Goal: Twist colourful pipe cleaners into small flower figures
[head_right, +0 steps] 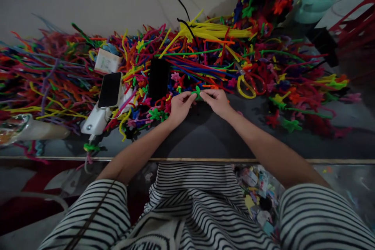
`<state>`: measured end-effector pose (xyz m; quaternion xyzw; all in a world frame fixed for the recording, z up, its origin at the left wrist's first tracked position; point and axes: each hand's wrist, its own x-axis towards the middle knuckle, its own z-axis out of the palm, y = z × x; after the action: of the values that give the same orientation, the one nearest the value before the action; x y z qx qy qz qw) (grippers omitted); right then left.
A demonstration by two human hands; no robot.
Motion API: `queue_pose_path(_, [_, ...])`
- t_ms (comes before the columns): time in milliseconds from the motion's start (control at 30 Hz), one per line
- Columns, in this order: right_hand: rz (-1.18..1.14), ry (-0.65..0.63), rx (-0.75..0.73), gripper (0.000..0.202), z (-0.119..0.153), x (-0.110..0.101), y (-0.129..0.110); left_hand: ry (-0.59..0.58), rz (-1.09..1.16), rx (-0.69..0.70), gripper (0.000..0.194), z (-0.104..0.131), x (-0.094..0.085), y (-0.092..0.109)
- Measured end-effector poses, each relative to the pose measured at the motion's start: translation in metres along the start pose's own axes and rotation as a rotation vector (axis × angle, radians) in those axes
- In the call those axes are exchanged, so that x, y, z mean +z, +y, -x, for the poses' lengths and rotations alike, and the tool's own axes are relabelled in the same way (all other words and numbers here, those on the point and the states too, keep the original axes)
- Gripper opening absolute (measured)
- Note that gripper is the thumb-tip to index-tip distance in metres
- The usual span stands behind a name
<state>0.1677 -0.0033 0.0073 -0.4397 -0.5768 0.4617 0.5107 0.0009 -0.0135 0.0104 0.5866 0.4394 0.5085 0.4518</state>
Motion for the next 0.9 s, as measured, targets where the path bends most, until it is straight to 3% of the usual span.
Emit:
queue_pose_path(267, [0.053, -0.006, -0.033, 0.046, 0.001, -0.003, -0.001, -0.192, 0.177, -0.017, 0.053, 0.003, 0.003, 0.003])
queue_pose_path(533, [0.267, 0.016, -0.277, 0.032, 0.012, 0.001, -0.009, -0.138, 0.066, 0.005, 0.055, -0.001, 0.002, -0.005])
queue_pose_path(733, [0.110, -0.157, -0.143, 0.048, 0.010, 0.001, -0.012, -0.043, 0.002, 0.006, 0.051, -0.003, -0.001, -0.005])
queue_pose_path(900, [0.090, -0.093, -0.075, 0.050, 0.005, 0.002, -0.013, -0.043, -0.135, 0.056, 0.051, -0.003, -0.002, -0.005])
